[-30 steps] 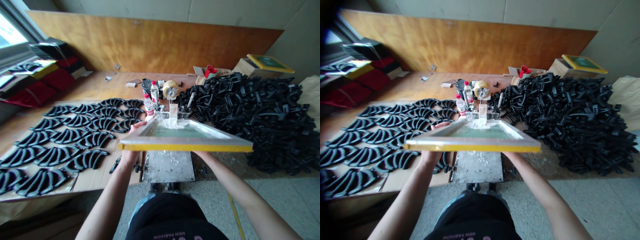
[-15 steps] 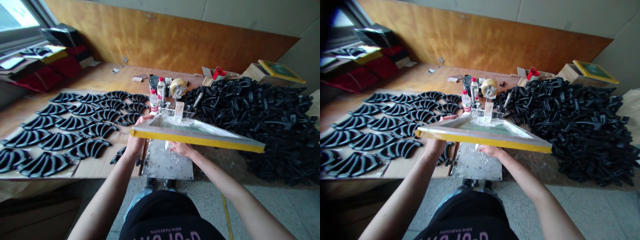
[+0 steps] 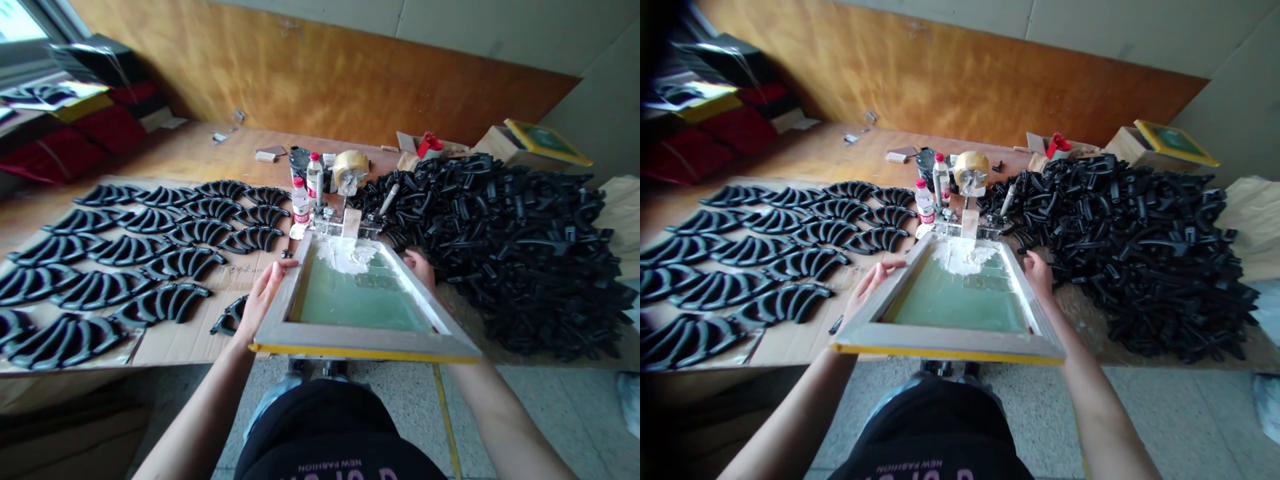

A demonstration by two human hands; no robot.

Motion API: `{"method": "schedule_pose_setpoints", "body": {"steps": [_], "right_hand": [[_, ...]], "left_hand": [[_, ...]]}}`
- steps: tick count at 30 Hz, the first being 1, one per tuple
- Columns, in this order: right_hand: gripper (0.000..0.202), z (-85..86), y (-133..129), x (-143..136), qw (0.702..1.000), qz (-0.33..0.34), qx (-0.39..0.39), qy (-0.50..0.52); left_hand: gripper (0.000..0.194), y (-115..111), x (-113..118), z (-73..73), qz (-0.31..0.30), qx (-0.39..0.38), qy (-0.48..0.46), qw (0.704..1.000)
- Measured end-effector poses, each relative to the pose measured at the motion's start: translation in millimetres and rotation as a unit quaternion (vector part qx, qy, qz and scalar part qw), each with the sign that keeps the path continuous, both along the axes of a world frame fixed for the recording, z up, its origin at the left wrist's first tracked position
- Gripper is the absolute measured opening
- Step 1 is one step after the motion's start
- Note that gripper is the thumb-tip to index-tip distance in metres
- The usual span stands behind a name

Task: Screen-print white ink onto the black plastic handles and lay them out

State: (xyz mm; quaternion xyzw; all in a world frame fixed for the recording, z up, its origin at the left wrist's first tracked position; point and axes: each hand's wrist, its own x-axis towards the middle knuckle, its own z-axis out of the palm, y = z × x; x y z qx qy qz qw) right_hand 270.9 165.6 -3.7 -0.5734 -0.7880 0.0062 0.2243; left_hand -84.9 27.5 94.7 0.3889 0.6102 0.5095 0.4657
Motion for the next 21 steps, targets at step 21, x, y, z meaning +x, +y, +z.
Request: {"method": "schedule_pose_setpoints", "body": {"steps": [21], "right_hand": [[0.012,39.0,-24,-101,0.913,0.37,-0.088,-0.147]], "left_hand": [[0.071,-20,-3,-134.9,-0.038,-0.137,0.026,0.99]]}}
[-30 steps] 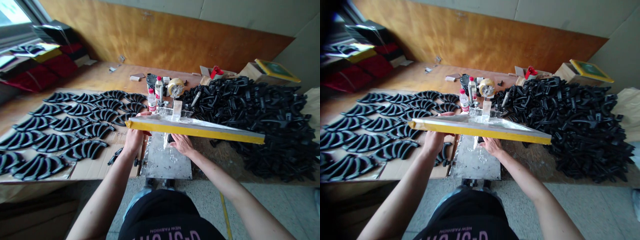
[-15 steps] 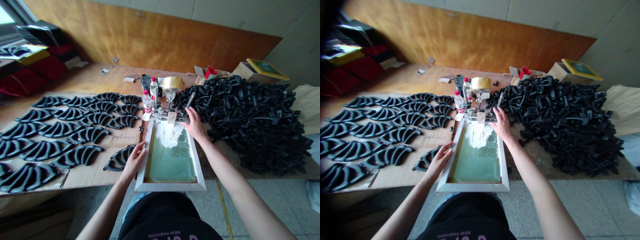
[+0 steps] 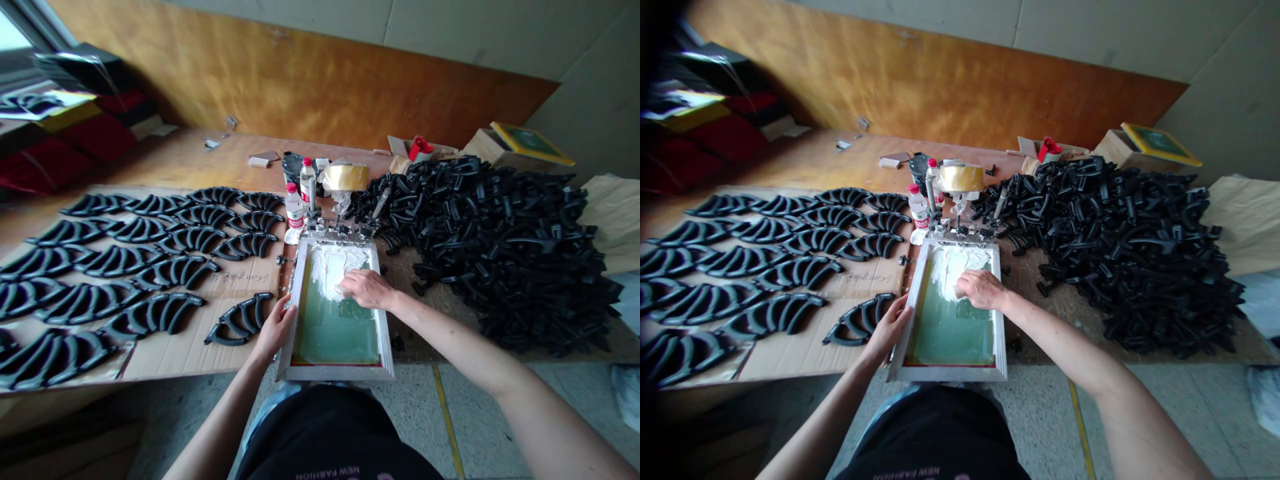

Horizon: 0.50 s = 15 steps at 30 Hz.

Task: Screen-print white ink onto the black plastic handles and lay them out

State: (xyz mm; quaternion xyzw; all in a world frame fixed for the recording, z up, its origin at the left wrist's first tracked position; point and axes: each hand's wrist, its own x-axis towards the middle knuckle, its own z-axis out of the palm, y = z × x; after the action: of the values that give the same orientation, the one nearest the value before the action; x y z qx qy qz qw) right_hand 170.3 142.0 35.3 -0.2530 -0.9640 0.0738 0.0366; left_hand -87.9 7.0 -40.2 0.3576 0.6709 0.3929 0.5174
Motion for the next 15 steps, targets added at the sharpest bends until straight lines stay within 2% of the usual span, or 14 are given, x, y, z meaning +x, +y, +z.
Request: {"method": "schedule_pose_setpoints", "body": {"steps": [3,6,8,10,13,15], "right_hand": [[0.009,1.1,4,1,1.0,-0.008,-0.004,0.028],[0.014,-13.1,0,-3,0.996,-0.052,0.05,0.058],[0.017,-23.3,-10,-2,0.995,-0.043,0.071,0.064],[0.016,-27.0,-15,0,0.996,-0.022,0.055,0.07],[0.011,-17.3,-3,-5,0.994,-0.052,0.01,0.099],[0.024,-4.4,18,-15,0.986,-0.118,-0.004,0.116]], "left_hand": [[0.07,0,1,2.7,0.004,0.01,-0.006,1.0],[0.072,1,3,9.6,0.013,0.006,-0.022,1.0],[0.071,0,3,14.3,0.015,-0.001,-0.027,1.0],[0.07,0,5,18.4,0.02,-0.005,-0.034,0.999],[0.072,0,6,26.7,0.025,-0.016,-0.047,0.998],[0.074,-1,7,37.4,0.019,-0.022,-0.05,0.998]]}}
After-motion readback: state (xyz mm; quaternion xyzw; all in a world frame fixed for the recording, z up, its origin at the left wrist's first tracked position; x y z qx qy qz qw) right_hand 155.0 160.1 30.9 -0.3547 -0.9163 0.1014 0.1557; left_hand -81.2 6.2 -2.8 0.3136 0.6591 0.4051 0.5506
